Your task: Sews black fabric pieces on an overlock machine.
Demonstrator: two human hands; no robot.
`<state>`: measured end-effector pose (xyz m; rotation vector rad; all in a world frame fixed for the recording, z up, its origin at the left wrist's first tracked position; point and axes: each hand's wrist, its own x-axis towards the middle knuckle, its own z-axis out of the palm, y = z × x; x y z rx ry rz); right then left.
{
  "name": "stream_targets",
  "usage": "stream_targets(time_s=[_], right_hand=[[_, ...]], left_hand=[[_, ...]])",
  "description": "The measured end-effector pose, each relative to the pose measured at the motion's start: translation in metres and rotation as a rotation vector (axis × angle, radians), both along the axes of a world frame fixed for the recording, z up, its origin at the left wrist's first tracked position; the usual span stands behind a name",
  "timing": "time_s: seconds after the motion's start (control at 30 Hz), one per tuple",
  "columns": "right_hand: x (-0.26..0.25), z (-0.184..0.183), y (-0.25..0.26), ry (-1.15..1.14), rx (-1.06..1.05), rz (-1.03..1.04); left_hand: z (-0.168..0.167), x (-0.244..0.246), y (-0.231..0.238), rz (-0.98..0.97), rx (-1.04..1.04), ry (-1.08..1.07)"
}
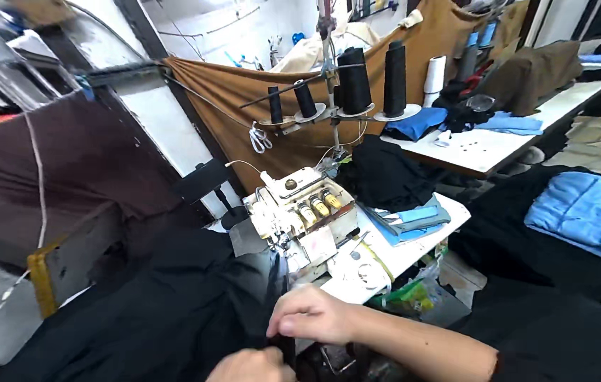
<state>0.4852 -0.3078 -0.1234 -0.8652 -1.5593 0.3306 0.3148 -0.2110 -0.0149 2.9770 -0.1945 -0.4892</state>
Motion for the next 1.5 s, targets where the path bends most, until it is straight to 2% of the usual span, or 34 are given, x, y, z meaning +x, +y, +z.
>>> stream_targets(time_s=[0.07, 0.13, 0.23, 0.3, 0.43, 0.5, 0.6, 0.7, 0.77, 0.9, 1.0, 1.2, 1.33, 1.4, 1.43, 1.47, 1.5], right_hand=[[-0.001, -0.006, 0.0, -0.262, -0.324, -0.059], [-0.005, -0.011, -0.011, -0.366, -0.432, -0.032], [-0.019, -0.017, -0.028, -0.223, -0.257, -0.045], [-0.027, -0.024, -0.037, -0.208, -0.099, -0.123], [-0.022, -0.033, -0.055, -0.235, -0.225, -0.17], [-0.031, -0.037, -0.059, -0.312, -0.112, -0.205], [-0.033, -0.035, -0.067, -0.356, -0.074, -0.268], [-0.029, -0.042, -0.07, -0.273, -0.162, -0.303], [-0.031, -0.043, -0.069, -0.243, -0.167, -0.331], [-0.037, -0.043, -0.067, -0.249, -0.136, -0.37], [-0.039, -0.039, -0.064, -0.311, -0.03, -0.367], [-0.042, -0.014, -0.05, -0.361, 0.213, -0.288], [-0.034, -0.009, -0.039, -0.212, 0.263, -0.268], [-0.012, -0.016, -0.03, -0.178, 0.14, -0.358], [0.002, -0.02, -0.023, -0.205, 0.003, -0.399], [0.014, -0.018, -0.015, -0.299, -0.251, -0.375], [0.024, -0.005, -0.003, -0.437, -0.597, -0.246]], left_hand=[[0.016, 0.007, 0.007, 0.221, 0.207, 0.108], [0.018, 0.009, 0.02, 0.27, 0.208, 0.101], [0.003, 0.013, 0.012, 0.097, 0.012, 0.06], [0.0, 0.02, 0.009, 0.065, 0.02, 0.053], [-0.022, 0.027, 0.017, -0.126, -0.052, -0.142], [-0.029, 0.031, 0.012, -0.169, -0.149, -0.098], [-0.031, 0.027, 0.015, -0.171, -0.261, -0.09], [-0.037, 0.01, 0.017, -0.138, -0.25, -0.216], [-0.038, 0.003, 0.014, -0.094, -0.246, -0.227], [-0.038, -0.004, 0.01, -0.067, -0.209, -0.214], [-0.035, -0.008, 0.008, -0.046, -0.167, -0.276], [-0.013, -0.013, 0.001, -0.021, -0.095, -0.315], [0.017, -0.013, 0.01, -0.038, -0.178, -0.276], [0.039, -0.016, 0.033, 0.009, -0.137, -0.346], [0.05, -0.017, 0.05, 0.04, -0.119, -0.398], [0.059, -0.016, 0.067, 0.073, -0.114, -0.453], [0.067, -0.011, 0.082, 0.104, -0.143, -0.513]])
